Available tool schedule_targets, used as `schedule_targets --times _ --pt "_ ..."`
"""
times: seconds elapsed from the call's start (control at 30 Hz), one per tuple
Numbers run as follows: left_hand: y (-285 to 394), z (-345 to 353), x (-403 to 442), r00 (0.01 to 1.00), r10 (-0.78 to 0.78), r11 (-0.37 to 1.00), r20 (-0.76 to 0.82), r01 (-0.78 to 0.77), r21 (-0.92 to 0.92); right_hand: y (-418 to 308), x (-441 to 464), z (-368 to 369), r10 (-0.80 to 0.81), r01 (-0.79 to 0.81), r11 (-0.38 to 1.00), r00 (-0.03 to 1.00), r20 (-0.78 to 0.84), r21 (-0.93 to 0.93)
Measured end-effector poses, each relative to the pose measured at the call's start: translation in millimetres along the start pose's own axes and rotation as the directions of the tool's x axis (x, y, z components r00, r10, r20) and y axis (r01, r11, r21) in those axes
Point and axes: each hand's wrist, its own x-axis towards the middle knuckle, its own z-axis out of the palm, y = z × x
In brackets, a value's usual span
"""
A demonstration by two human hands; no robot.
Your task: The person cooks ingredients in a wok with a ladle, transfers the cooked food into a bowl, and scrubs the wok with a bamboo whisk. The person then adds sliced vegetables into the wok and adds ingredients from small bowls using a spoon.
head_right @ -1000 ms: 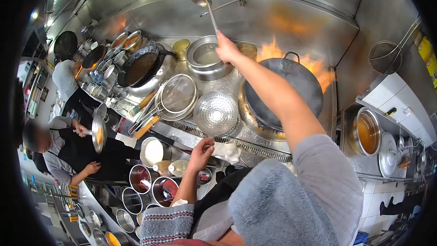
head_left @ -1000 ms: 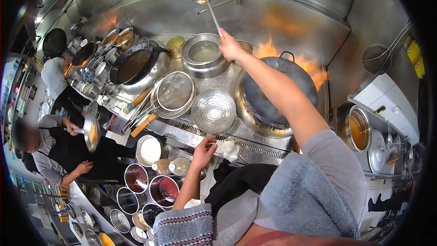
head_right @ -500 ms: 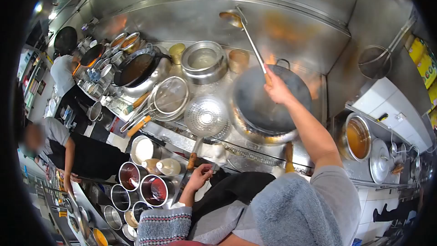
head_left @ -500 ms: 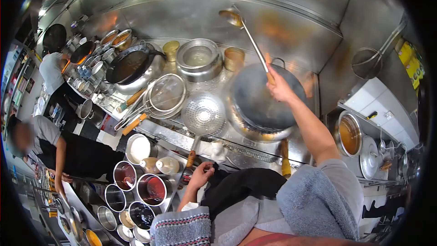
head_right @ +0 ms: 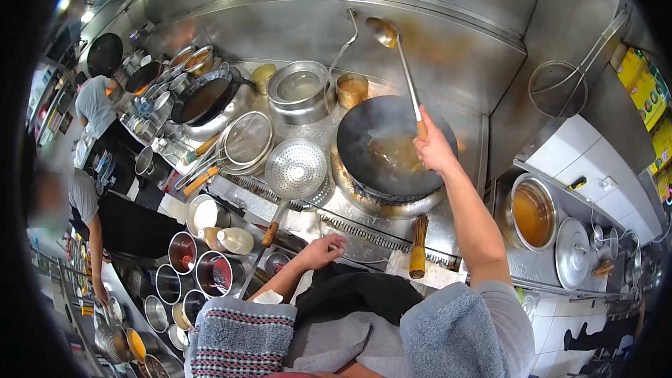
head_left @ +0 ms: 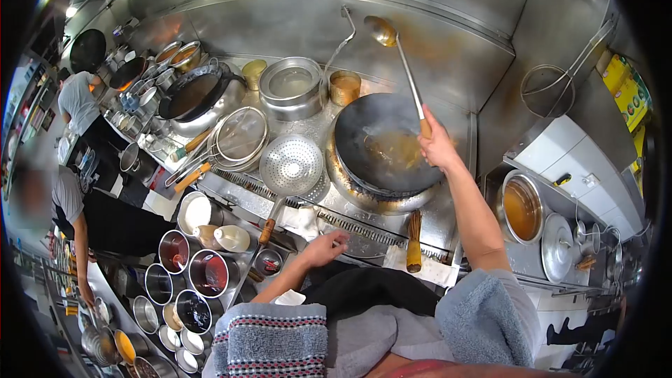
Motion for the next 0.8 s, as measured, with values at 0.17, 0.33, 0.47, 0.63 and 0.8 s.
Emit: schedule_targets --times 0.17,0.33,0.47,0.63,0.8 --pt "-59.0 6.1 -44.2 0.981 -0.178 0.983 0.083 0.174 0.053 24.8 34.9 73.0 0.026 -0.025 1.0 0.991 0.135 -0.009" --pt "-110.4 -14.4 -100.4 0.937 -0.333 0.942 -0.108 0.325 -0.084 53.4 59.5 176.0 0.191 -0.213 0.974 0.957 0.22 0.082" --pt "-149.2 -20.4 -153.2 0.855 -0.468 0.876 -0.223 0.417 -0.242 53.6 113.8 259.6 0.186 -0.216 0.971 0.954 0.236 0.105" --pt "-202.9 4.4 -204.4 0.797 -0.563 0.809 -0.219 0.477 -0.344 67.9 236.3 387.2 0.222 -0.231 0.965 0.972 0.082 0.126" --pt "-184.8 -23.0 -202.2 0.749 -0.616 0.782 -0.244 0.545 -0.302 29.1 329.3 428.6 0.436 -0.535 0.088 0.779 0.45 0.841"
